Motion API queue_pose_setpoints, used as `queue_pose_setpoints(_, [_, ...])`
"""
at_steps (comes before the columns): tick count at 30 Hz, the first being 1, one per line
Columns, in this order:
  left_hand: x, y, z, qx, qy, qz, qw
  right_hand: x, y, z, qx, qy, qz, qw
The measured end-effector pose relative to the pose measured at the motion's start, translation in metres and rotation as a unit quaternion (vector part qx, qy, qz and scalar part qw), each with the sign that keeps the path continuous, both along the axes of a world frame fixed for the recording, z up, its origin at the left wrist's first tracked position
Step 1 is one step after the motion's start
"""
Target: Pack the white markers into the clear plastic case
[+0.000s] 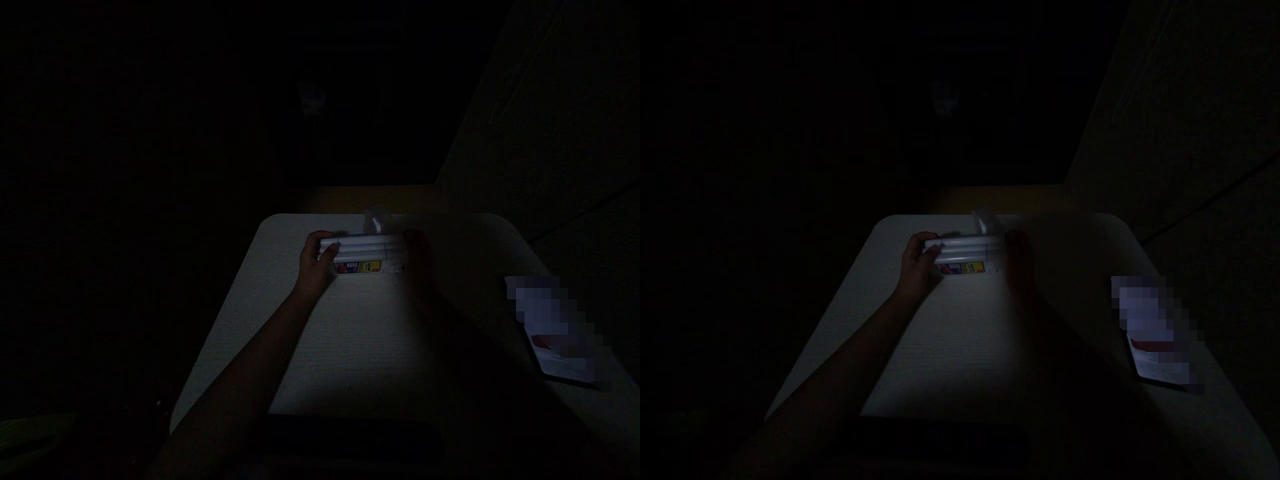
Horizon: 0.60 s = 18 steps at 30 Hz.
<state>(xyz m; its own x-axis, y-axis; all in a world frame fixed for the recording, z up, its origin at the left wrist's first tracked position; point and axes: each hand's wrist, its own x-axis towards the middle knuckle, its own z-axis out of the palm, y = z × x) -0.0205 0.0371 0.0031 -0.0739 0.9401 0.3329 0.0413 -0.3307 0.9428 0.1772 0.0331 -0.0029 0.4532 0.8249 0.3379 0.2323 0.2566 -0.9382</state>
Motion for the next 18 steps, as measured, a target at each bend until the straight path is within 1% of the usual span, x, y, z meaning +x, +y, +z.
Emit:
queue_pose_setpoints(7, [0.001, -0.001, 0.004, 0.003, 0.008, 0.02, 1.0, 0.005, 0.0, -0.001, -0.001, -0.015, 0.019, 1.0])
queue_pose_setpoints(14, [0.0, 0.002, -0.002, 0.023, 0.02, 0.035, 0.999, 0.012, -0.002, 0.003, -0.017, -0.038, 0.026, 0.999])
queue_pose_setpoints(18, [-0.002, 0.003, -0.004, 0.031, 0.026, 0.036, 0.999, 0.013, -0.007, 0.008, -0.026, -0.047, 0.034, 0.998])
